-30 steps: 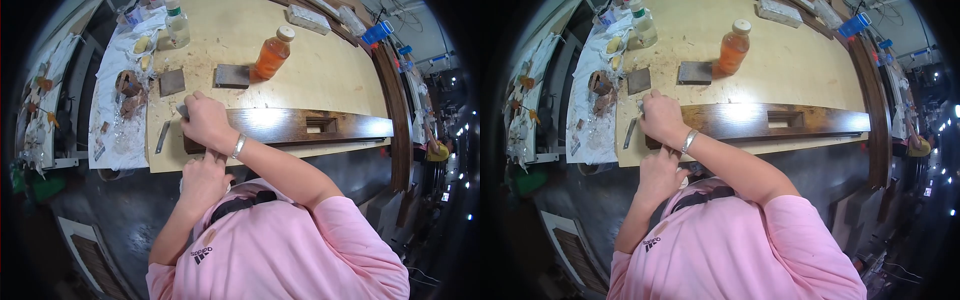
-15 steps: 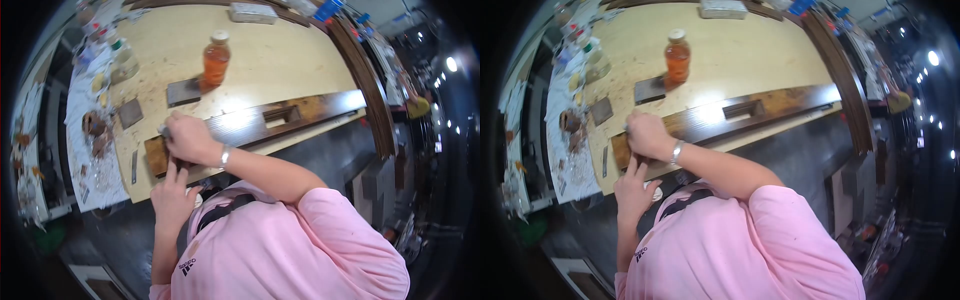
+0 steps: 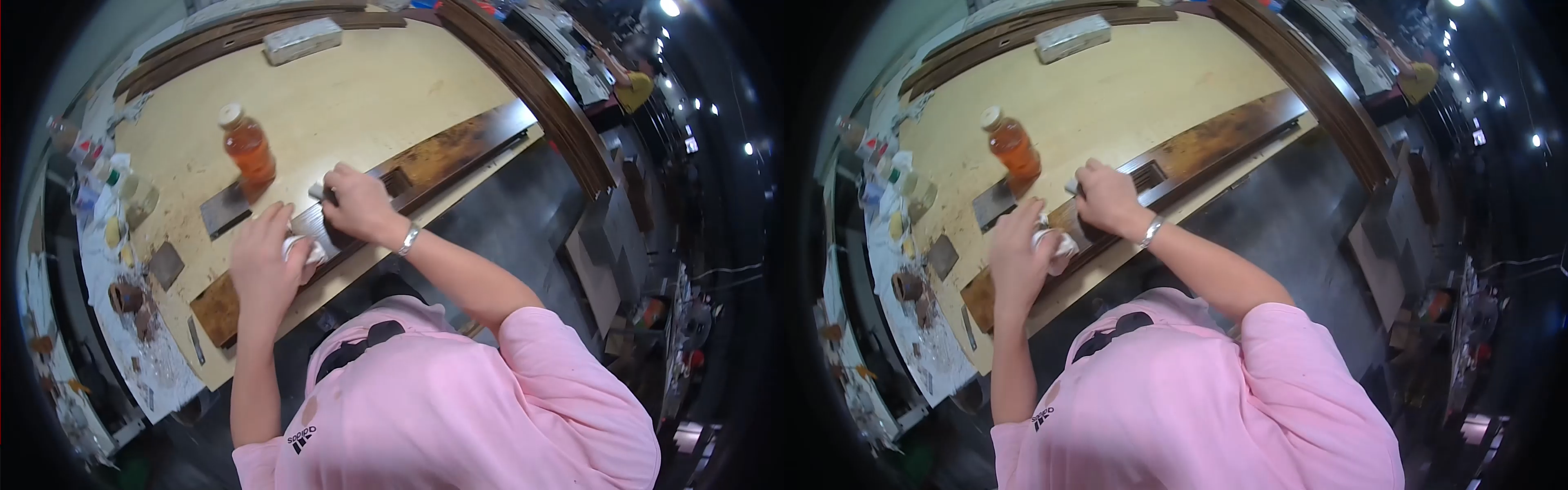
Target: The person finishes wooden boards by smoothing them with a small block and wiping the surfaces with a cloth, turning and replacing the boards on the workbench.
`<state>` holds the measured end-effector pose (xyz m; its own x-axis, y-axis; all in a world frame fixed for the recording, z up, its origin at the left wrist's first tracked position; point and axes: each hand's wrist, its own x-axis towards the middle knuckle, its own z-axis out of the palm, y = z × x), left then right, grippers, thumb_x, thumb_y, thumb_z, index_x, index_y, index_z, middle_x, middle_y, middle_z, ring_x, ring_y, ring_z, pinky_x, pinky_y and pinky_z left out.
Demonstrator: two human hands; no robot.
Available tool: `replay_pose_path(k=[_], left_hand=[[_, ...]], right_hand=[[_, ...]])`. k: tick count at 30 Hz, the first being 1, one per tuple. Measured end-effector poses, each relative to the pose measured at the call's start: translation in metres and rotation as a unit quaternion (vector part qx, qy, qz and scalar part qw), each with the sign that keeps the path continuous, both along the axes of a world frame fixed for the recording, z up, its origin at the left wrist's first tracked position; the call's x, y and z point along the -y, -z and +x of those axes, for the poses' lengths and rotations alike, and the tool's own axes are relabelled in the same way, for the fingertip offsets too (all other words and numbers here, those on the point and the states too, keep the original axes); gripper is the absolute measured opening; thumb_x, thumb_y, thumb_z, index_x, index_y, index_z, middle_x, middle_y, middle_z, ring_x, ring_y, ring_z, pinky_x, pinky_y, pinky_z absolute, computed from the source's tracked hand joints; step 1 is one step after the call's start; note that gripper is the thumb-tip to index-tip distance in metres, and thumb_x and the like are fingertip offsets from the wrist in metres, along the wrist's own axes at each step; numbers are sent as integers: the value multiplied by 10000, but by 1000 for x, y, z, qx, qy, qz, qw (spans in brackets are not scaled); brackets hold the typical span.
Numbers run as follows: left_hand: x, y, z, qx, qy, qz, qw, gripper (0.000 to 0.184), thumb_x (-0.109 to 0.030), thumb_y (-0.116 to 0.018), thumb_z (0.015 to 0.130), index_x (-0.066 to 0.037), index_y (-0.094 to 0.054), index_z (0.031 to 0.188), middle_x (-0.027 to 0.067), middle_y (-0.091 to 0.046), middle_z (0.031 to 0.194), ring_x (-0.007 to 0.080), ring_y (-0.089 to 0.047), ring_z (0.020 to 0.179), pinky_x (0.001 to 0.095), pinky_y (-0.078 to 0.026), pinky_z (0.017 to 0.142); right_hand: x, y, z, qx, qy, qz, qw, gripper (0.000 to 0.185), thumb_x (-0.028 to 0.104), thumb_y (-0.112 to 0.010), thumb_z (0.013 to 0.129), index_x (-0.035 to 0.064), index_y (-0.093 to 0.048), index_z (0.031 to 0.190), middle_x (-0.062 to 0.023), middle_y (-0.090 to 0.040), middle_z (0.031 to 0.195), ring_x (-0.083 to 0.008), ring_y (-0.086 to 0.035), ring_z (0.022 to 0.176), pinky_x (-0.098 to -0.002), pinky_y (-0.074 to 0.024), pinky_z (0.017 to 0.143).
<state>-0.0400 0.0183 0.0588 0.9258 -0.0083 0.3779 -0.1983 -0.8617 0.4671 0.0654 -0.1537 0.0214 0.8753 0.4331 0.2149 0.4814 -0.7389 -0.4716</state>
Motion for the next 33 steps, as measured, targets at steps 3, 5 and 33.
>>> replay_pose_path(k=[3,5,33], left_hand=[[30,44,25,6,17,54,998,374,-213,-726,776,-64,-685,1117,100,-661,1147,309,-586,1052,443,-437,922],[38,52,28,19,-4,48,999,333,-183,-718,771,-87,-690,1089,78,-662,1095,302,-586,1029,443,-440,905],[32,77,23,-61,-185,96,976,162,-85,-547,919,15,-627,1019,173,-615,980,342,-580,935,397,-452,868]], right_hand=[[50,12,31,7,83,16,996,182,205,-662,782,63,-662,897,-171,-675,885,-380,-659,858,-447,-537,768],[110,8,71,10,174,-18,985,169,214,-658,788,63,-659,862,-166,-677,891,-366,-663,854,-453,-533,758],[403,-2,271,-93,169,-67,979,216,192,-636,822,42,-669,974,-173,-696,957,-360,-681,914,-452,-541,807]])
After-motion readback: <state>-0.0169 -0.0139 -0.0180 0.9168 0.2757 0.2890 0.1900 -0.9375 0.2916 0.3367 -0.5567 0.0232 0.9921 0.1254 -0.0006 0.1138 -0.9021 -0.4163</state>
